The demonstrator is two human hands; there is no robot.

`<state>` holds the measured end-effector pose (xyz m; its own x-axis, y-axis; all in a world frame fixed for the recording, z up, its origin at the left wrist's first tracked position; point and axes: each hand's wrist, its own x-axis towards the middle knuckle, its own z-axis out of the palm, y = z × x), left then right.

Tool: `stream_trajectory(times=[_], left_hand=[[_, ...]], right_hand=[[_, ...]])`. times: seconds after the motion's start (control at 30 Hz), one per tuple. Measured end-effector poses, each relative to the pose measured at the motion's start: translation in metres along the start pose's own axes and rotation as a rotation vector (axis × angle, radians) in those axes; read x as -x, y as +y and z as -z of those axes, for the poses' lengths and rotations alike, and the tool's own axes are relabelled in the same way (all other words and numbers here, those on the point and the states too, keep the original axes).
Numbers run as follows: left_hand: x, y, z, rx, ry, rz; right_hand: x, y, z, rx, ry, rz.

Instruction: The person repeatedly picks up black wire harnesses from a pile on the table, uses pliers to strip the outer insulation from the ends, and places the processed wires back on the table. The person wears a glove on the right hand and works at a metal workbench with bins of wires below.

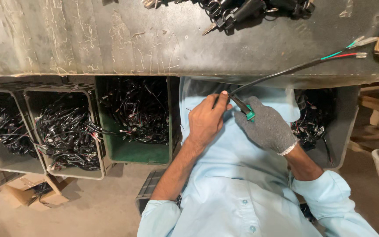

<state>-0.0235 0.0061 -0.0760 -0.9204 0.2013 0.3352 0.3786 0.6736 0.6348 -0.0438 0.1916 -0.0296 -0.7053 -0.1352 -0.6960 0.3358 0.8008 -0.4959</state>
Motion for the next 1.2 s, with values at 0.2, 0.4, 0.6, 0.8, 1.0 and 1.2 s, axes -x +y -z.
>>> stream_trajectory(times=[0.2,0.4,0.6,0.8,1.0,1.2], left_hand=[[-0.003,-0.008,-0.005,-0.074,0.064,-0.057],[-0.007,-0.005,0.006,-0.023,-0.127,0.127],[0.008,-0.003,0.016,0.766,-0.182,0.366],[0.034,0.006,0.004,1.056,0.017,0.428],[0.084,-0.029,0.021,0.59,0.794,0.354],[0.084,-0.081,0.053,-0.201,0.455,0.692]], right_hand=[[0.008,0.003,-0.004,0.029,0.32,0.401],[-0.018,0.012,-0.021,-0.055,0.178,0.248],[-0.025,0.037,-0.015,0.019,0.33,0.663],[-0.012,0.006,0.012,0.124,0.242,0.614],[0.014,-0.05,0.072,0.351,0.315,0.758],[-0.003,-0.065,0.124,0.447,0.742,0.86]])
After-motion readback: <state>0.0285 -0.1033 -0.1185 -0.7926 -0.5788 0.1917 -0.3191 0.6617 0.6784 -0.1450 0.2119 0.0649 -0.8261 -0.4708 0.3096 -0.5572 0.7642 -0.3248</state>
